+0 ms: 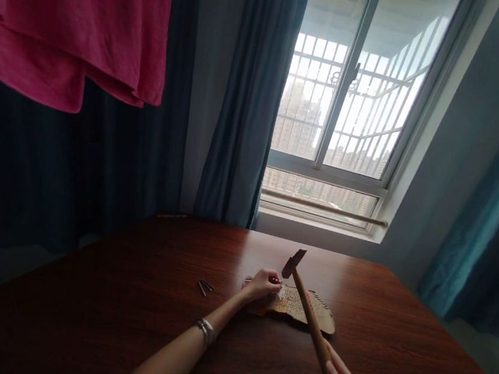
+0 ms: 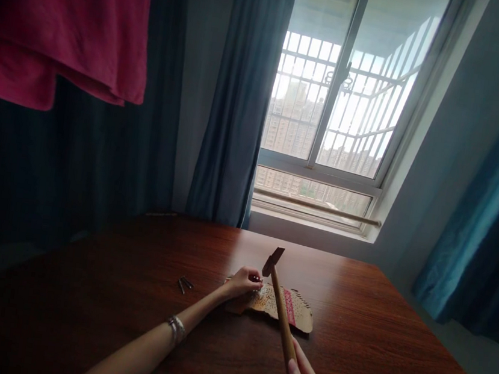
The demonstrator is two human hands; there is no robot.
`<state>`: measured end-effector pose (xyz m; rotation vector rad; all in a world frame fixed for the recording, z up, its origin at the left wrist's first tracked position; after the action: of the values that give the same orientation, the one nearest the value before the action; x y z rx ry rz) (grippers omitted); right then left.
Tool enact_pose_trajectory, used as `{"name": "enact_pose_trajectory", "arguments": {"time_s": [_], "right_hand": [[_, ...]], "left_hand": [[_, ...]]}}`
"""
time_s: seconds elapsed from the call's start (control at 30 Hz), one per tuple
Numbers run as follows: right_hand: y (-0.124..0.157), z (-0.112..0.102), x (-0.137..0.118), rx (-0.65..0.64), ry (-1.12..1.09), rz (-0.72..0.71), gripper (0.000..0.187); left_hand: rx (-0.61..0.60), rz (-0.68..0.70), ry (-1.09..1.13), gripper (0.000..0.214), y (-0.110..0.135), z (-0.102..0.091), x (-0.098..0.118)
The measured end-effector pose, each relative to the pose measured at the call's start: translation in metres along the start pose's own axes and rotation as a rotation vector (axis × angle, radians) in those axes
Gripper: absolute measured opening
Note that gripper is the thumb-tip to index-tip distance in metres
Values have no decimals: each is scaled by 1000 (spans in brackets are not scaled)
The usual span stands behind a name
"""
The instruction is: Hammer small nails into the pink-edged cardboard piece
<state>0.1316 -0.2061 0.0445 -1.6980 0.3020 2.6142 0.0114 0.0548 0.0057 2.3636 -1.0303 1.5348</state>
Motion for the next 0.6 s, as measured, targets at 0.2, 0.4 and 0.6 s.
{"name": "enact_pose_trajectory", "arguments": {"time_s": [0.2,0.4,0.6], "right_hand": [[5,12,-11,-34,39,-2,77],[3,8,-5,-7,74,-19,76],[-5,-3,10,61,84,-62,89]], "left_hand": [[-10,-6,12,22,1,1,-1],[-18,10,5,20,1,0,0],[-16,-2,-10,20,0,1,-1]]}}
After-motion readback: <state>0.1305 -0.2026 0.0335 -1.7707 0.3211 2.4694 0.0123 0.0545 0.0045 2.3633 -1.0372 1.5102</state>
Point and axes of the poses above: each hand's wrist, its own y-axis away from the middle knuckle, its own z-axis out of the palm, x = y × z, the point moved 4 cm from there along -y, towards the middle knuckle, and after that the axes turned 7 degrees about -x, right-handed, at the moved point
